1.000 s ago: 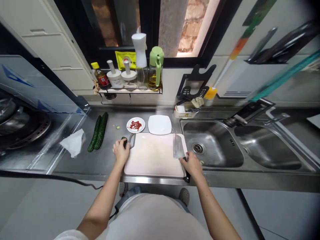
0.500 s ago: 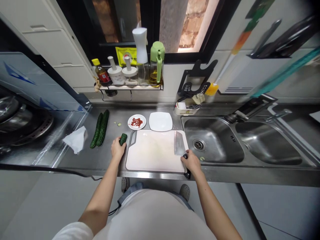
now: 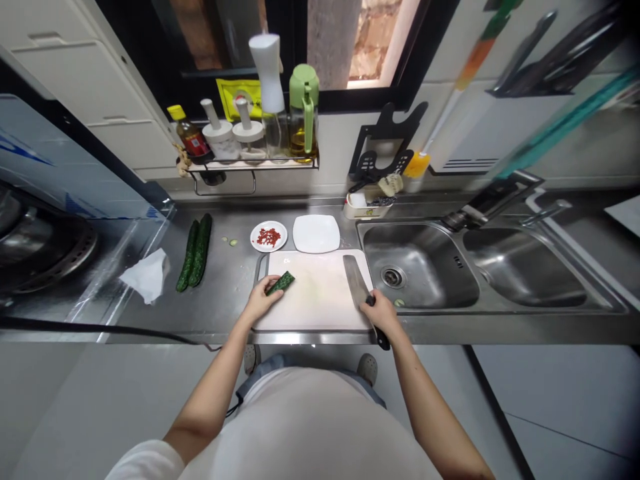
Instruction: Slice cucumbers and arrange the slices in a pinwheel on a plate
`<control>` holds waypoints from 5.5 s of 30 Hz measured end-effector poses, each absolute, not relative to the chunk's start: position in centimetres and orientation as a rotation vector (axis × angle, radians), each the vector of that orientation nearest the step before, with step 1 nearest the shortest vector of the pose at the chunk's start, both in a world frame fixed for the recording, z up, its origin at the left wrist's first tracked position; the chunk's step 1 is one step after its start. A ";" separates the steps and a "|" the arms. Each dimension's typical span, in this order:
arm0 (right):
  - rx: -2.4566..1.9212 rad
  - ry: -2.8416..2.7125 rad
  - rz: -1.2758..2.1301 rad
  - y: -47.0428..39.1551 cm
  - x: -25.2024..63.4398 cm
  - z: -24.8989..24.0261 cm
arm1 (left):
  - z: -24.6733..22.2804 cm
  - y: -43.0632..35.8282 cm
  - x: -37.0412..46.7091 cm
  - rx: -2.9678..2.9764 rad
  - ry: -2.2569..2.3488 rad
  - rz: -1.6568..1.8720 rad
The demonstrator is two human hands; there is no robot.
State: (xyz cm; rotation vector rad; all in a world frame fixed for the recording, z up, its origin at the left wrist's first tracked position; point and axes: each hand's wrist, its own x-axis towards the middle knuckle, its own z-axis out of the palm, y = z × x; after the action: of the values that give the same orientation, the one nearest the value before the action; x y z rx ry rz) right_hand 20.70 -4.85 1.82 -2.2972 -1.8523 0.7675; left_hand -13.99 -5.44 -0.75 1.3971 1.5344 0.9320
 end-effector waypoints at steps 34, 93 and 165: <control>-2.147 -2.481 0.731 -7.0 11.3 6.7 | -1.2 -5.4 -9.2 2.300 1.465 0.629; -2.059 -2.603 0.849 -7.5 10.3 6.4 | -1.6 -5.1 -9.3 2.373 1.400 0.673; -2.006 -2.612 0.873 -5.8 9.6 4.5 | -1.9 -5.0 -9.2 2.333 1.418 0.739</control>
State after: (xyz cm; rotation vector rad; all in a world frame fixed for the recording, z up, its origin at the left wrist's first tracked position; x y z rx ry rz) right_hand 9.64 -5.77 4.46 -2.0060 -2.6116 0.8732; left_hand -9.21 -5.05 -1.90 2.3330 1.4181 0.7395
